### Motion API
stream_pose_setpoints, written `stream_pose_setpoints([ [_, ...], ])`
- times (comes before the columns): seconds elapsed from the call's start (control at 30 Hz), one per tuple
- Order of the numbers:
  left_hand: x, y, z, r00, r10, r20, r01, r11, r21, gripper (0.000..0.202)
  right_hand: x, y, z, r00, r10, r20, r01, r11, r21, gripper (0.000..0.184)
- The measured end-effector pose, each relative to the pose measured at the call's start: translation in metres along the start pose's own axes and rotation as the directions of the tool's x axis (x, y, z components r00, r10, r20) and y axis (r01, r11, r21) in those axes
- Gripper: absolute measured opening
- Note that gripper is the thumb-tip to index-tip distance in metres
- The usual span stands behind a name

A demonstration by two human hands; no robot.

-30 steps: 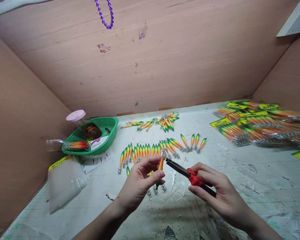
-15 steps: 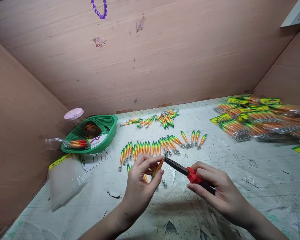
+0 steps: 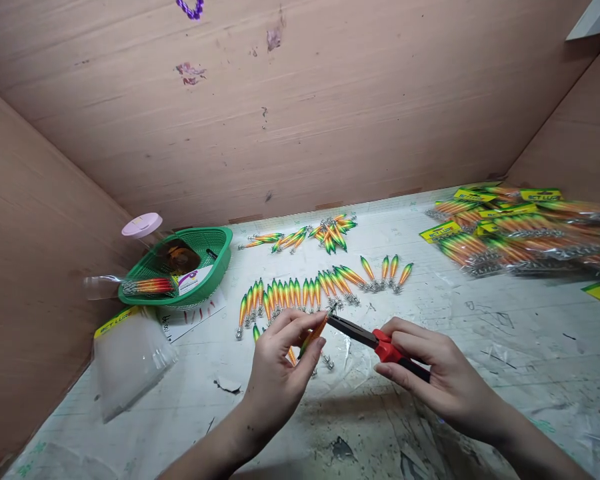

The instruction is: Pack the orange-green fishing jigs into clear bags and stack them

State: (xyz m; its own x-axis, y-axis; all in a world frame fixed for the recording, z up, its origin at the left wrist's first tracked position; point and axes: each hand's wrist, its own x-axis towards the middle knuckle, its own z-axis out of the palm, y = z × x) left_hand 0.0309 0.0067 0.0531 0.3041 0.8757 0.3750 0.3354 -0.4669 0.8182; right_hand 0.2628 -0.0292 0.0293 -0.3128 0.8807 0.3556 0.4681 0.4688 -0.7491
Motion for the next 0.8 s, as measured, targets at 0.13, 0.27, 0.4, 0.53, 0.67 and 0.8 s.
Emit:
stream_pose_setpoints([
  [0.13, -0.002, -0.004, 0.001, 0.996, 0.091, 0.004, -0.091, 0.995, 0.029, 0.028, -0.001, 0.003, 0.001, 1.000, -0.014, 0.017, 0.014, 1.000, 0.001, 0.023],
  [0.27, -0.004, -0.006, 0.000, 0.993, 0.119, -0.003, -0.119, 0.993, 0.018, 0.030, -0.003, 0.004, 0.004, 0.999, -0.039, 0.016, 0.039, 0.999, -0.007, 0.025],
  [0.4, -0.004, -0.005, -0.001, 1.000, 0.024, 0.013, -0.023, 0.998, -0.060, 0.027, -0.002, 0.002, 0.004, 0.998, -0.057, 0.020, 0.058, 0.998, -0.029, 0.025],
  [0.53, -0.002, -0.006, -0.003, 0.990, -0.124, 0.062, 0.132, 0.978, -0.162, 0.027, -0.001, 0.002, 0.004, 0.997, -0.075, 0.014, 0.076, 0.995, -0.068, 0.026],
  [0.67, 0.001, -0.009, -0.008, 0.963, -0.226, 0.145, 0.258, 0.930, -0.263, 0.027, -0.002, 0.004, 0.003, 0.998, -0.065, 0.025, 0.067, 0.994, -0.087, 0.026],
  [0.8, 0.001, -0.010, -0.014, 0.950, -0.252, 0.185, 0.297, 0.912, -0.284, 0.026, -0.002, 0.005, 0.005, 0.997, -0.053, 0.058, 0.057, 0.995, -0.077, 0.025],
])
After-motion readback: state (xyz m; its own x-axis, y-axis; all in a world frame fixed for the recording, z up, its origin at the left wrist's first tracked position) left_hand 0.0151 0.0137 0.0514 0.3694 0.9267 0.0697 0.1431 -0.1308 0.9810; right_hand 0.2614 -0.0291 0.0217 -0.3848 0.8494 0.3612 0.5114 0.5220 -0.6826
